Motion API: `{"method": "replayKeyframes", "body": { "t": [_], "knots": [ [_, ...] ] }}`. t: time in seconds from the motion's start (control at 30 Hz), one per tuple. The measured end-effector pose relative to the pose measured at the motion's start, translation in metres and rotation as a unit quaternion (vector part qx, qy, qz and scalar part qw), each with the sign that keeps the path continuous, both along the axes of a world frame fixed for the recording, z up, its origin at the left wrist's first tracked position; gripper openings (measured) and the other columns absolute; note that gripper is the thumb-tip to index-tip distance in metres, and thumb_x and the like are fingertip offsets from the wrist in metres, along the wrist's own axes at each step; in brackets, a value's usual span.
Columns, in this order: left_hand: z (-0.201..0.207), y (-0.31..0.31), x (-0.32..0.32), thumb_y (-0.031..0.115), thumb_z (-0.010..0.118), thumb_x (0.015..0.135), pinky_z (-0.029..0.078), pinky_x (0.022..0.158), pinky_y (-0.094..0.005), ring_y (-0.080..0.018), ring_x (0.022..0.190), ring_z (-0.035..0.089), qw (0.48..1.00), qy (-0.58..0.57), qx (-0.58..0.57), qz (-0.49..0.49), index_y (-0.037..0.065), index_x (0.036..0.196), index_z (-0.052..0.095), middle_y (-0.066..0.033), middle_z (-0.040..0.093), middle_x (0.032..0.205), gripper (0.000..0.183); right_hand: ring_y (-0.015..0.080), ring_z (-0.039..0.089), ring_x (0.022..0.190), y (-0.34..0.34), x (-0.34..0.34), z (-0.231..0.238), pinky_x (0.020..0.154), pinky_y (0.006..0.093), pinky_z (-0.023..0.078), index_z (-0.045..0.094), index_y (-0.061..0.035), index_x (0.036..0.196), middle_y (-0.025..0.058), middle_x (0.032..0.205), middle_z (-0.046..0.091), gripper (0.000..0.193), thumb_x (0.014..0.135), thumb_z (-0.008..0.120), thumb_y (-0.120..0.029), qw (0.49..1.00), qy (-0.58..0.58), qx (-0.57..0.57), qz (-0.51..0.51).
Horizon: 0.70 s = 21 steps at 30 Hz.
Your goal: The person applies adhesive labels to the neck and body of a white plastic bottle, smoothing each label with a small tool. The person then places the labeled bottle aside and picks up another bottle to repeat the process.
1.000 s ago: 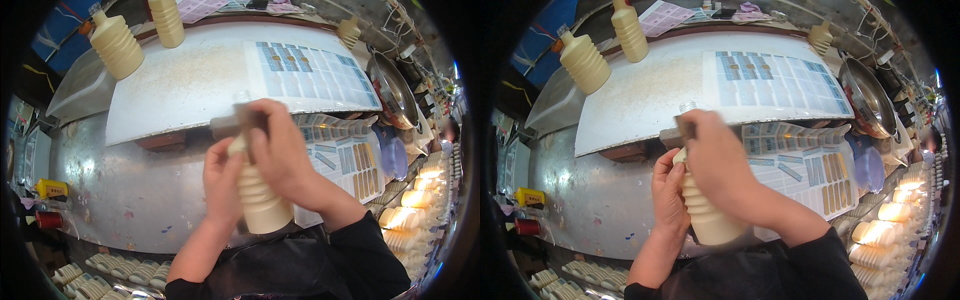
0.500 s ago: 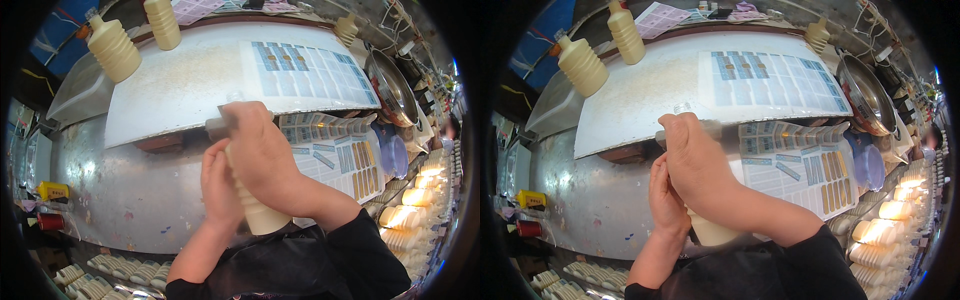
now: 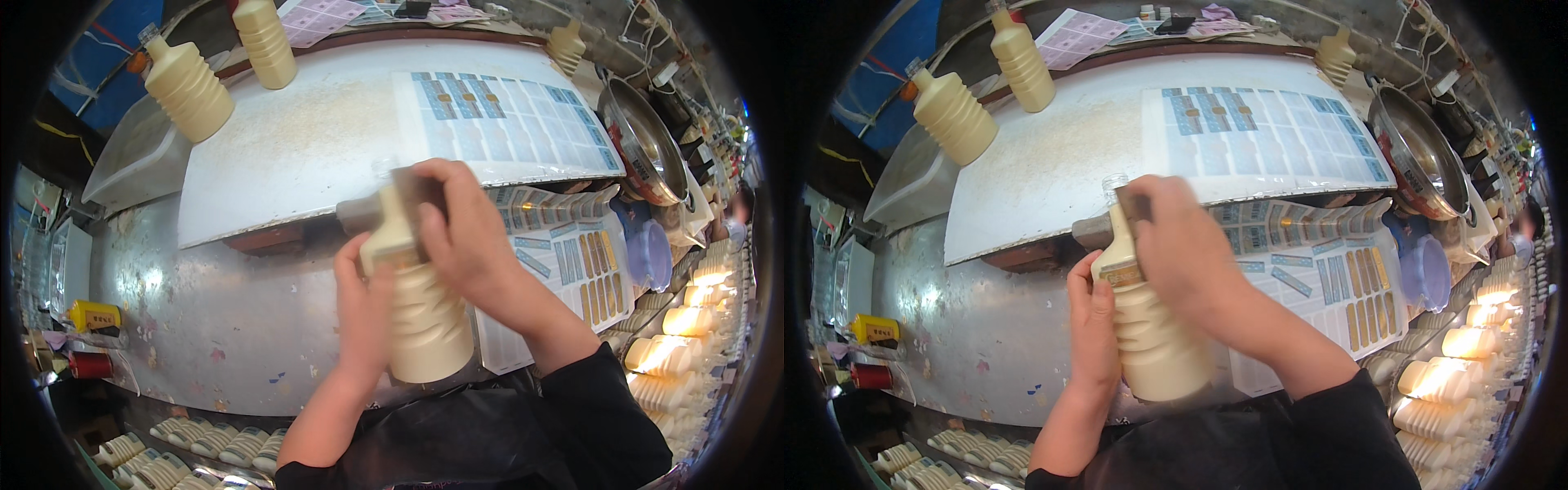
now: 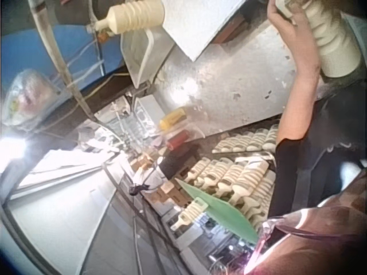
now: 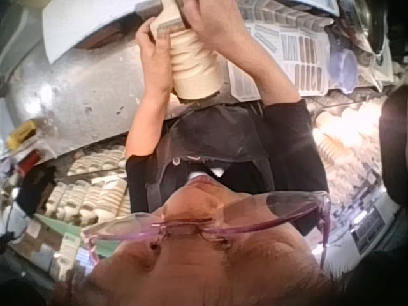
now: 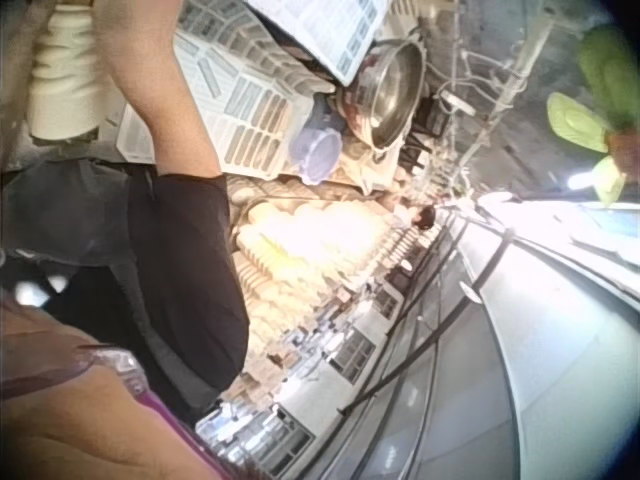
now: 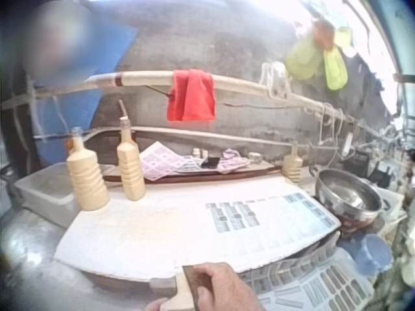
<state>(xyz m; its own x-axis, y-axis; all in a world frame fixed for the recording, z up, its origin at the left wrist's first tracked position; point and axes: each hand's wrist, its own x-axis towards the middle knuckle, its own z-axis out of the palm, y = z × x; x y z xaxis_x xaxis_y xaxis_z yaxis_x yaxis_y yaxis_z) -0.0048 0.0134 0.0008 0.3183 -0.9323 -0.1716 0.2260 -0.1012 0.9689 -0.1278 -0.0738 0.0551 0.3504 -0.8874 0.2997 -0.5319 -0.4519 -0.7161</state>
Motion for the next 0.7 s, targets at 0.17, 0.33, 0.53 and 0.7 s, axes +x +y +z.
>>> {"method": "replayKeyframes", "body": {
  "t": [0.17,0.33,0.53,0.7],
  "knots": [
    [-0.002,-0.002,0.002,0.022,0.051,0.104,0.042,0.107,-0.0357,-0.0217,0.123,0.053,0.998,-0.047,0.019,-0.045,0.002,0.144,0.039,-0.0169,0.054,0.135,0.046,0.0275,0.06,0.11,-0.017,-0.037,-0.048,0.098,0.0364,0.047,0.05,0.0001,0.132,0.0161,0.123,0.059,0.037,0.095,0.056,-0.003,0.996,-0.083,-0.038,-0.02],
    [-0.018,-0.002,0.007,0.018,0.04,0.107,0.041,0.109,-0.0374,-0.0219,0.125,0.051,0.999,-0.024,-0.022,-0.038,0.0,0.147,0.038,-0.018,0.051,0.139,0.044,0.0241,0.06,0.11,-0.015,-0.031,-0.025,0.098,0.0344,0.047,0.05,0.0009,0.132,0.0156,0.123,0.059,0.038,0.095,0.056,-0.002,0.984,-0.169,-0.038,-0.032],
    [-0.005,0.017,-0.004,0.042,0.052,0.104,0.035,0.115,-0.0413,-0.0285,0.134,0.046,0.922,-0.378,-0.075,-0.034,-0.001,0.159,0.021,-0.0202,0.039,0.153,0.077,0.037,0.06,0.113,-0.009,-0.015,-0.019,0.1,0.0411,0.048,0.05,0.0006,0.132,0.0206,0.123,0.057,0.04,0.093,0.056,-0.004,0.991,-0.121,-0.01,0.049],
    [-0.001,0.023,-0.009,0.019,0.068,0.082,0.027,0.12,-0.0512,-0.0481,0.144,0.032,0.918,-0.388,-0.028,-0.075,-0.006,0.159,0.015,-0.0326,0.028,0.156,0.097,0.0315,0.06,0.11,-0.024,-0.039,-0.05,0.098,0.0386,0.048,0.05,-0.0005,0.131,0.0175,0.122,0.058,0.038,0.094,0.056,-0.002,0.991,-0.132,-0.001,0.02]
  ]
}}
